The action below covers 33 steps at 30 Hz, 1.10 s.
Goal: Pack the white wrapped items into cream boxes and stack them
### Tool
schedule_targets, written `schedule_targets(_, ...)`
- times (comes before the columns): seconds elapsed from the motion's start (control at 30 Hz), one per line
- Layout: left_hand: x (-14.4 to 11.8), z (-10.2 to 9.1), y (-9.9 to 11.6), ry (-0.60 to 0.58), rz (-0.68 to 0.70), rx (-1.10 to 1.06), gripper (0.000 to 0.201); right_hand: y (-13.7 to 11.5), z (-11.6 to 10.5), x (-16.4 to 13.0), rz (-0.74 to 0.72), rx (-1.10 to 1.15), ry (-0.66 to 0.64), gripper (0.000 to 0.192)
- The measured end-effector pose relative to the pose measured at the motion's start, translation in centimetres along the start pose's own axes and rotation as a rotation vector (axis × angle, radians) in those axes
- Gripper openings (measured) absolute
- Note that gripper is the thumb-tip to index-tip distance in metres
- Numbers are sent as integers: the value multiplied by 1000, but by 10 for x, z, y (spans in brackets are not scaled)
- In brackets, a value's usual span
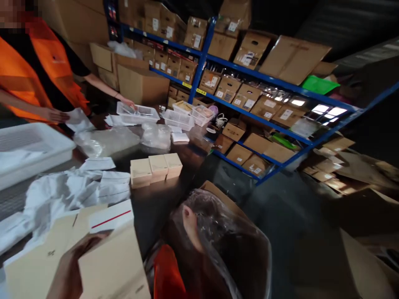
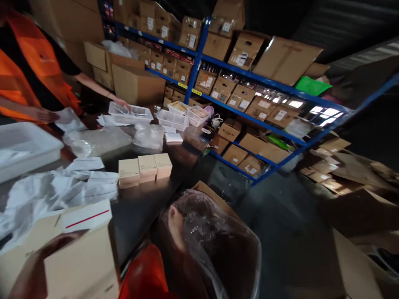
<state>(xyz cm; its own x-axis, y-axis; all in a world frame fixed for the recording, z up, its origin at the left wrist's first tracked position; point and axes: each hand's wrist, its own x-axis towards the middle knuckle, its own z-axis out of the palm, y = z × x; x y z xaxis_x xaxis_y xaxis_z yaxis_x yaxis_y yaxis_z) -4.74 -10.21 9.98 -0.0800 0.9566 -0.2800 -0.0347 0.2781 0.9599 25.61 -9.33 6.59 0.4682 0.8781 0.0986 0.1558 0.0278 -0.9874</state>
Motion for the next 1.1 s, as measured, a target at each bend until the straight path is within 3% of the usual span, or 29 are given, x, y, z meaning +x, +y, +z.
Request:
schedule_targets(0.1,-21,19,8,21,188,-69,70,-18,50,-15,132,240,-286,65)
schedule_targets(0.17,-29,25,9,42,248,-64,58,-41,74,-27,233,477,-505,87)
schedule_targets(0.23,-33,27,9,-40,268,-96,50,-64,88,-37,291,631,-621,101)
schedule_targets(0.33,-37,26,8,-47,359,-118,47,-88,91,-50,240,668,-680,89)
schedule_targets(0.47,-45,28,5,201,485,-230,38,-94,85,-58,61,636,-784,99)
schedule_targets(0.57,-48,22,7,261,573,-239,43,-95,85,-55,-85,482,-813,68)
schedule_targets(0.73,-40,-1,24,53,803,167,34,-104,91,-50,-335,418,-790,45)
schedule_targets(0.9,-39,-4,30,7,904,198,33,-109,96,-54,-527,431,-763,31)
schedule_targets(1.1,-41,-3,21,-18,859,177,27,-111,94,-53,-535,432,-778,32)
